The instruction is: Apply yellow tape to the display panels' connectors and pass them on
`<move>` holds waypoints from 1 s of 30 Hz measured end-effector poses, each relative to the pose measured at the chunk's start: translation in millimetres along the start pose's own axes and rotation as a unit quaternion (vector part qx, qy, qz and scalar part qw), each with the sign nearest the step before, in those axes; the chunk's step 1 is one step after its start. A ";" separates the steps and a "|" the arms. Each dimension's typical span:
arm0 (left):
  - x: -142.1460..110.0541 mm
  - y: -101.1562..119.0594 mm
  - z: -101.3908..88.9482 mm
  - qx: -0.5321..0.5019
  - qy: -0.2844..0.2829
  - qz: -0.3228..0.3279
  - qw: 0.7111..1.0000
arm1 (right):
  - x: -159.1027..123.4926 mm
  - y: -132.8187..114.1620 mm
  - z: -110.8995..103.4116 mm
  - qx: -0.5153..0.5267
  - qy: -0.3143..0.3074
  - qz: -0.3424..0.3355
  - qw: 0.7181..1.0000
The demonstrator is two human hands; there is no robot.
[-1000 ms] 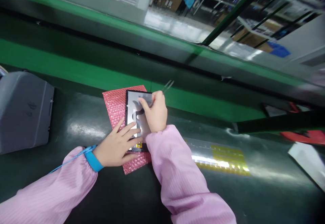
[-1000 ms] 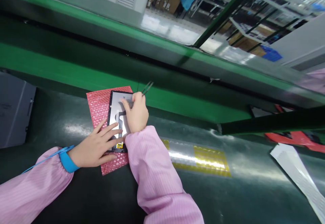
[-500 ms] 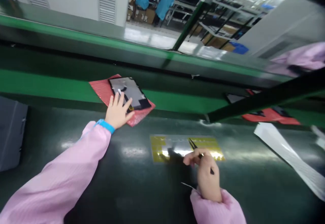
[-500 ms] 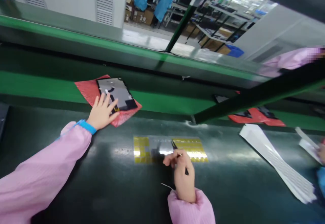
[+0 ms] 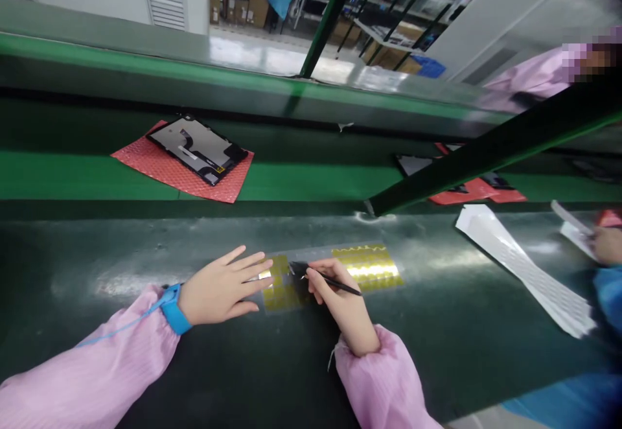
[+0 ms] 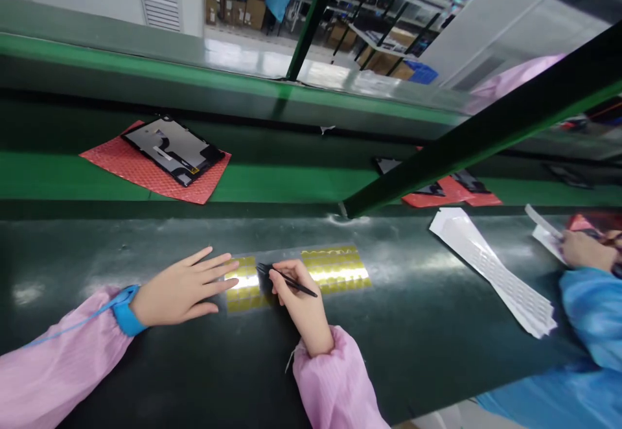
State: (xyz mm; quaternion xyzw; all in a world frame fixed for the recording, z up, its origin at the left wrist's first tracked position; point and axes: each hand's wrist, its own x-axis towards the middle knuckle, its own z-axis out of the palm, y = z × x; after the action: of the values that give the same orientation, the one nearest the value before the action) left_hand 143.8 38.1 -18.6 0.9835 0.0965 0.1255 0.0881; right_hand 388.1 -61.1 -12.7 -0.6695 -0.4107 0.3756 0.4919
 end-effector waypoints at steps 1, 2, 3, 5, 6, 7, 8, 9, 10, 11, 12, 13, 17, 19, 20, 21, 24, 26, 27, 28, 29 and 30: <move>-3.4 5.1 1.4 -0.002 -0.002 -0.008 1.000 | 2.9 -0.5 0.9 -0.002 0.001 0.003 1.000; -5.3 7.5 2.2 -0.005 -0.004 -0.014 1.000 | 4.9 -0.9 1.5 -0.004 0.002 0.006 1.000; -5.8 8.0 2.5 -0.009 -0.007 -0.016 1.000 | 6.1 -1.3 1.8 -0.005 0.002 0.008 1.000; -4.7 5.9 2.4 -0.016 -0.010 -0.018 1.000 | 7.1 -2.0 2.0 -0.008 -0.001 0.014 1.000; -3.7 4.5 2.2 -0.018 -0.013 -0.020 1.000 | 7.5 -2.3 2.1 -0.009 -0.005 0.017 1.000; -2.9 3.4 1.9 -0.020 -0.015 -0.022 0.999 | 8.0 -2.5 2.3 -0.009 -0.011 0.021 1.000; -2.2 2.7 1.6 -0.022 -0.019 -0.024 0.999 | 8.8 -2.7 2.6 -0.008 -0.017 0.025 0.999; -1.8 2.3 1.3 -0.024 -0.022 -0.024 0.999 | 9.8 -2.9 2.9 -0.007 -0.023 0.029 0.999; -1.6 2.3 1.1 -0.026 -0.026 -0.023 0.999 | 10.9 -3.1 3.4 -0.005 -0.027 0.033 0.999; -1.6 2.3 0.9 -0.027 -0.028 -0.022 0.999 | 12.2 -3.3 3.9 -0.004 -0.030 0.036 0.999; -1.6 2.4 0.8 -0.026 -0.029 -0.019 0.999 | 13.3 -3.4 4.5 -0.003 -0.032 0.038 0.999; -1.7 2.3 0.8 -0.024 -0.028 -0.016 0.999 | 14.3 -3.5 5.1 -0.002 -0.033 0.040 0.999; -1.9 1.8 1.0 -0.015 -0.024 -0.011 1.000 | 16.2 -3.6 7.7 -0.002 -0.036 0.039 0.999; -1.8 1.7 0.9 -0.019 -0.027 -0.014 0.999 | 16.2 -3.4 8.3 -0.001 -0.035 0.036 0.999; -1.7 1.7 0.7 -0.023 -0.030 -0.015 0.999 | 16.0 -3.1 8.4 0.000 -0.032 0.033 0.999; -1.6 1.9 0.5 -0.027 -0.034 -0.016 0.999 | 15.7 -2.7 8.3 0.003 -0.028 0.030 0.999; -1.6 2.1 -0.2 -0.031 -0.041 -0.019 0.999 | 14.2 -0.9 7.3 0.008 -0.013 0.018 1.000; -1.9 1.9 0.2 -0.029 -0.039 -0.020 0.999 | 12.4 0.4 6.6 0.005 -0.008 0.012 1.000; -2.1 1.7 0.8 -0.029 -0.038 -0.020 0.999 | 11.3 0.9 6.5 0.002 -0.007 0.009 1.000; -2.4 1.5 1.6 -0.029 -0.037 -0.021 0.999 | 10.2 1.2 6.5 -0.002 -0.008 0.007 1.000; -2.6 1.3 2.5 -0.030 -0.035 -0.022 0.999 | 9.2 1.2 6.7 -0.005 -0.010 0.005 1.000; -2.9 1.0 3.6 -0.032 -0.033 -0.022 0.999 | 8.3 1.1 7.0 -0.009 -0.012 0.003 1.000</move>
State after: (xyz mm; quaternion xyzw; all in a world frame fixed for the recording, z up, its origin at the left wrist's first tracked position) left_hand 142.1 36.0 -22.5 0.9814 0.1114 0.0937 0.1254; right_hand 385.1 -51.2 -16.2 -0.6706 -0.4177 0.3812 0.4800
